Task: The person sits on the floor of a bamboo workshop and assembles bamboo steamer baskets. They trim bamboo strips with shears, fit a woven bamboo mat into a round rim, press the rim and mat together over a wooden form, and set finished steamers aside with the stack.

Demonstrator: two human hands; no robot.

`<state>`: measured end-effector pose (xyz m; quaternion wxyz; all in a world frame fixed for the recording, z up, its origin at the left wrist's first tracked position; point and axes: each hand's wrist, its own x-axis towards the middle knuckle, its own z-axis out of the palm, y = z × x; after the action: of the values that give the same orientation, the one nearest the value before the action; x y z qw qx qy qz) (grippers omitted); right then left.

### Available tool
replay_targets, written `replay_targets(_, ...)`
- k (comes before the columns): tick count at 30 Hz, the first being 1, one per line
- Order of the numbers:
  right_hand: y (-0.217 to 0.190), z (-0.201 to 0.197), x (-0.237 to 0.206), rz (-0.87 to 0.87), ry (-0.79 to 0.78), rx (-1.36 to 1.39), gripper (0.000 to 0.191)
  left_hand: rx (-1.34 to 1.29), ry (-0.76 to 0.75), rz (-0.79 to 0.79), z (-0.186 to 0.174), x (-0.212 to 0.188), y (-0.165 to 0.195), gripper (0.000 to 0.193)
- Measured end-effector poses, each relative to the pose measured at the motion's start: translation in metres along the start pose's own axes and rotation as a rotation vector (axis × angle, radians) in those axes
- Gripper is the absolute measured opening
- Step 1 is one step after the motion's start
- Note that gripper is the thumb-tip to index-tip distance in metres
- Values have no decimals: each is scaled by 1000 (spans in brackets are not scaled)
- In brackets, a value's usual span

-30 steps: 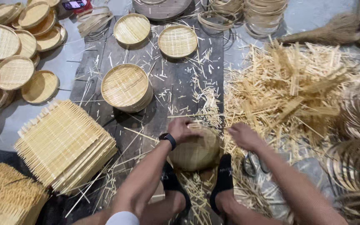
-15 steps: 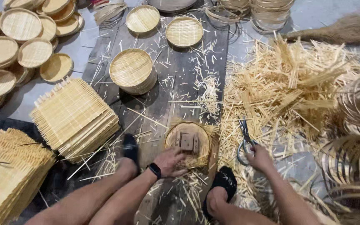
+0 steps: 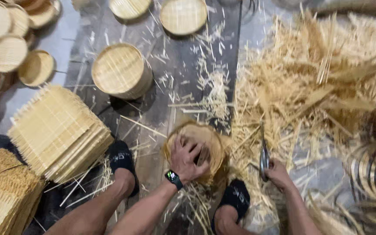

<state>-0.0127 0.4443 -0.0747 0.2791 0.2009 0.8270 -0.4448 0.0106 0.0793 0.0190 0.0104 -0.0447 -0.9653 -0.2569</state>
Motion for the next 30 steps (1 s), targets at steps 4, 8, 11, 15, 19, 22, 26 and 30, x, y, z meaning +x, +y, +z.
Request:
replay_targets(4, 12, 12, -38, 54, -71, -142, 55, 84, -139, 42, 18, 14, -10, 61)
replay_targets(8, -5, 26, -51, -111, 19, -376, 57, 146, -79, 209, 23, 10, -25, 69)
replay_targets(11, -19, 28, -53, -281, 31, -427, 65, 125, -34, 152, 23, -4, -26, 90)
replay_targets(15, -39, 22, -48, -504, 66, -597, 69, -27, -41, -201, 29, -14, -13, 120)
replay_targets(19, -65, 33, -36, -381, 39, -860, 71, -26, -170, 36, 32, -7, -12, 124)
replay_targets(22, -76, 42, -26, -281, -9, -1028, 73, -91, -232, 13, 29, -4, -16, 129)
replay_targets(26, -56, 25, -8, -485, 122, -837, 69, -17, -255, -5, 25, -4, -13, 126)
replay_targets(30, -5, -28, 6, -242, 64, -564, 53, -50, -217, -65, 24, 3, -8, 130)
